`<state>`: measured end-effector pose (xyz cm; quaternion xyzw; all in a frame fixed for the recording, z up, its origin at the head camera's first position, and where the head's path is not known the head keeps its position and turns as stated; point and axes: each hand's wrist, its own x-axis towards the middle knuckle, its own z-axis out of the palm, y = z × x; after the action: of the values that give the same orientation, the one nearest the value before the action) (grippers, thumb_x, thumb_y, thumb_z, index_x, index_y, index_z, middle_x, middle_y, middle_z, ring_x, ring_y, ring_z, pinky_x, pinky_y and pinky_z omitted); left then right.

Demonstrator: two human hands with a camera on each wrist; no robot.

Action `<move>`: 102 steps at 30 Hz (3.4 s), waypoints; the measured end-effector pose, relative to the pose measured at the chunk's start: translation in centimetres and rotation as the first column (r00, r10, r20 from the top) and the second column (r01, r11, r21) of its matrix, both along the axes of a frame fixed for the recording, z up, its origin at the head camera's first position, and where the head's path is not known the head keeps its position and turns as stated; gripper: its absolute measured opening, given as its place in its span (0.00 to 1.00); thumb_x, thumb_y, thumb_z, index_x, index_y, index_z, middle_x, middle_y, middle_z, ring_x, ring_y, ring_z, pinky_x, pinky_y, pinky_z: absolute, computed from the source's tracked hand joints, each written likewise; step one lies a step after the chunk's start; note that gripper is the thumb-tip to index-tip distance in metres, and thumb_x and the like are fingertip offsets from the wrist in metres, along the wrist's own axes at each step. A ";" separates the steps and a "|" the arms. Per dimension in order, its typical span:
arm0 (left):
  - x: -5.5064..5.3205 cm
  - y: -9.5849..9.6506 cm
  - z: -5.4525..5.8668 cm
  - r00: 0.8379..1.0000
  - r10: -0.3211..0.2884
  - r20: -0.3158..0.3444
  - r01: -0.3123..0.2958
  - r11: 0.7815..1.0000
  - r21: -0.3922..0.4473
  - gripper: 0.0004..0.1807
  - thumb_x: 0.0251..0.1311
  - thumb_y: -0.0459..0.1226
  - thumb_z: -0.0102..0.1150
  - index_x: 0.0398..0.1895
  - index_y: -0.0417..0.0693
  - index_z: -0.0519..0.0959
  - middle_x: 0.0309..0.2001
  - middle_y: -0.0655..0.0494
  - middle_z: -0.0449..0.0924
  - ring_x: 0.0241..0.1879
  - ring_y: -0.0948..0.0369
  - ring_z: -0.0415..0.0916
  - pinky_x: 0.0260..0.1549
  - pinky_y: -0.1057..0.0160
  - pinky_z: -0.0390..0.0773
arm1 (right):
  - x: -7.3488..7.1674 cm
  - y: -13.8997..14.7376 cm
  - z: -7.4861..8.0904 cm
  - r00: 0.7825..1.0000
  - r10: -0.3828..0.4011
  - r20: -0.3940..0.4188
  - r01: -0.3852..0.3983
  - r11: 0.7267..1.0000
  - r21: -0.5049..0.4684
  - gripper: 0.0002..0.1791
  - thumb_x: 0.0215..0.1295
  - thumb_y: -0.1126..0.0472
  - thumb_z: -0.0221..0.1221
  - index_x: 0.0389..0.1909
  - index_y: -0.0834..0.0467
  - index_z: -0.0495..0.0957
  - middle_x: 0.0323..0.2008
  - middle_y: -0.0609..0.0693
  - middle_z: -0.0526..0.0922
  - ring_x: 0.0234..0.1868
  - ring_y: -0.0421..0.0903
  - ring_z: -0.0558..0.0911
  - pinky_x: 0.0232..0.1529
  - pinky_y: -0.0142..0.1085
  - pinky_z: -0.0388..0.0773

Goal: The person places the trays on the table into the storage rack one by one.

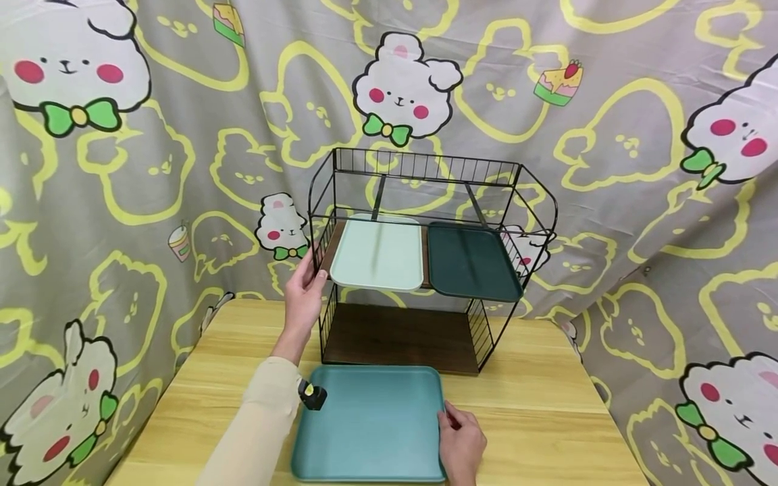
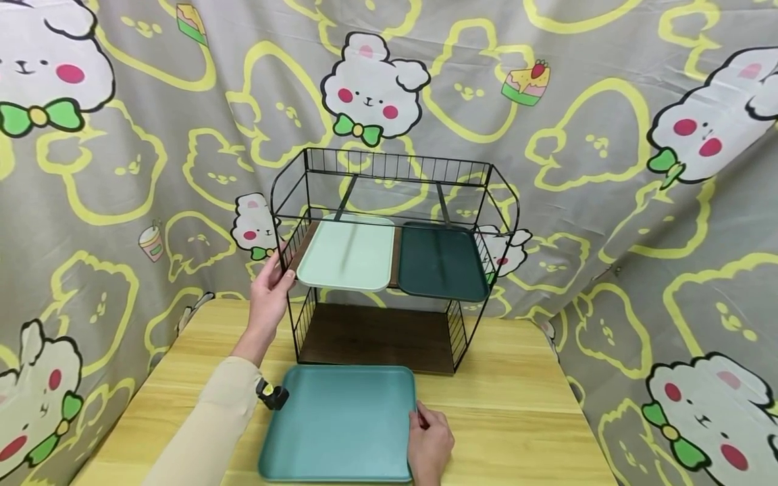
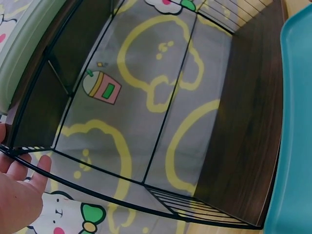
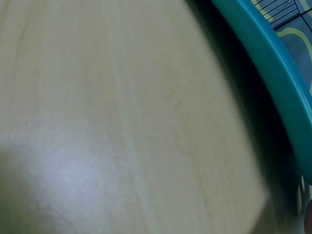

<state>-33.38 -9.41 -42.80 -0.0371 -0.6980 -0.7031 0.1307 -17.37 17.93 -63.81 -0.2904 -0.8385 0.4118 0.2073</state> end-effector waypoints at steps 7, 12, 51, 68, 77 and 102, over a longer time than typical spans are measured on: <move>-0.2 0.0 0.0 1.000 0.005 -0.002 -0.005 1.000 0.002 0.32 0.81 0.35 0.51 0.84 0.65 0.63 0.80 0.52 0.68 0.79 0.53 0.67 0.78 0.53 0.68 | 0.1 0.0 0.7 0.999 0.002 -0.043 -0.001 1.000 0.011 0.12 0.64 0.61 0.73 0.47 0.56 0.93 0.41 0.55 0.94 0.45 0.59 0.89 0.48 0.50 0.84; 0.0 0.0 0.1 1.000 0.005 0.015 -0.005 1.000 -0.002 0.31 0.82 0.36 0.51 0.83 0.68 0.63 0.80 0.52 0.67 0.79 0.52 0.66 0.79 0.52 0.67 | -0.1 0.2 1.0 0.998 0.005 -0.061 -0.004 1.000 0.011 0.11 0.63 0.62 0.74 0.46 0.57 0.93 0.40 0.57 0.94 0.45 0.61 0.91 0.47 0.51 0.85; -0.1 -0.5 0.1 1.000 0.016 -0.008 -0.016 1.000 -0.009 0.32 0.82 0.36 0.51 0.83 0.66 0.63 0.80 0.52 0.68 0.79 0.53 0.67 0.78 0.52 0.68 | -1.1 3.8 5.7 0.999 -0.012 -0.037 0.006 0.989 -0.150 0.11 0.63 0.63 0.72 0.46 0.59 0.92 0.34 0.54 0.94 0.31 0.34 0.83 0.32 0.26 0.72; 0.4 0.0 0.1 1.000 0.018 0.013 -0.018 1.000 -0.009 0.32 0.81 0.35 0.52 0.83 0.67 0.63 0.80 0.50 0.67 0.79 0.49 0.67 0.78 0.48 0.67 | -4.6 5.5 5.9 0.998 -0.031 -0.062 0.016 0.976 -0.217 0.13 0.68 0.63 0.67 0.50 0.62 0.91 0.51 0.65 0.90 0.59 0.67 0.84 0.59 0.57 0.77; 0.3 -0.1 0.0 1.000 0.017 0.025 -0.017 1.000 -0.005 0.32 0.81 0.36 0.52 0.83 0.70 0.63 0.81 0.54 0.65 0.80 0.53 0.65 0.79 0.50 0.67 | -7.4 5.5 5.5 0.997 -0.025 -0.078 0.004 0.966 -0.258 0.13 0.69 0.62 0.67 0.50 0.62 0.90 0.54 0.65 0.89 0.59 0.65 0.84 0.57 0.52 0.81; 0.3 0.2 -0.1 1.000 0.015 0.026 -0.016 1.000 0.012 0.32 0.81 0.35 0.52 0.83 0.65 0.63 0.80 0.49 0.67 0.80 0.52 0.66 0.79 0.50 0.67 | -10.8 5.9 3.0 0.997 0.075 0.008 -0.073 0.985 -0.156 0.19 0.74 0.65 0.59 0.61 0.67 0.83 0.59 0.70 0.85 0.65 0.71 0.78 0.67 0.63 0.76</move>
<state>-33.05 -9.18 -42.91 -0.0218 -0.6956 -0.7068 0.1272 -28.22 23.84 -60.82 -0.2772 -0.8154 0.4813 0.1630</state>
